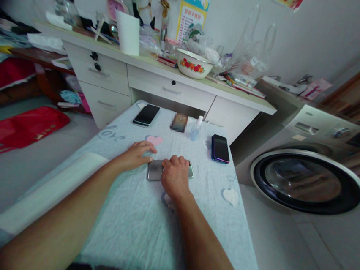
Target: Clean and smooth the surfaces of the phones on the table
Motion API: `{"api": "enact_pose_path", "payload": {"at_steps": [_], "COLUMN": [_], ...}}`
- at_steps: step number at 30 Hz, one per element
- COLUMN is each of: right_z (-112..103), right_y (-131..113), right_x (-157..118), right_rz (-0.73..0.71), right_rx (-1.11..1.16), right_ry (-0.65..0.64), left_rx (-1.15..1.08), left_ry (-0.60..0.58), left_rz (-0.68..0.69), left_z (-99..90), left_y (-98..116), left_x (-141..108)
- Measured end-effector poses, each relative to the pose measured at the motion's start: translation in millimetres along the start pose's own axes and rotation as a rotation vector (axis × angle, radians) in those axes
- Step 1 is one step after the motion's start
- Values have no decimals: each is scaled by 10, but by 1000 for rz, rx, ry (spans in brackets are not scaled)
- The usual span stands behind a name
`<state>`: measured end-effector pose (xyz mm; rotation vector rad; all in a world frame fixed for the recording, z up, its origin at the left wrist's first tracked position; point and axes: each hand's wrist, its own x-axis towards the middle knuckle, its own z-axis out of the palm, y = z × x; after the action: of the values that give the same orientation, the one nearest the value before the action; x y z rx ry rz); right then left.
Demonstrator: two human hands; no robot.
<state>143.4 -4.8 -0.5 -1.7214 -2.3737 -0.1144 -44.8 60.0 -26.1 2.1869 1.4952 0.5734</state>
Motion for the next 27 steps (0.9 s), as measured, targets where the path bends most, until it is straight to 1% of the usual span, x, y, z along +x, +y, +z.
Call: {"api": "enact_pose_path", "payload": {"at_steps": [8, 11, 16, 23, 27], "right_z": [-50, -60, -49, -31, -30], "right_y": [-91, -115, -78, 10, 11], "right_x": [-26, -25, -10, 11, 18], "right_rz": [-152, -169, -121, 17, 57], "right_rx": [104, 111, 91, 41, -1], "right_ry": [-48, -68, -58, -38, -46], "left_rx": [4, -4, 2, -3, -8], "left_ry": [3, 0, 2, 4, -1], "left_rz": [13, 8, -1, 9, 12], "left_z": [-12, -17, -10, -10, -5], "left_y": [15, 23, 12, 4, -7], "left_x": [-12, -15, -9, -13, -6]}}
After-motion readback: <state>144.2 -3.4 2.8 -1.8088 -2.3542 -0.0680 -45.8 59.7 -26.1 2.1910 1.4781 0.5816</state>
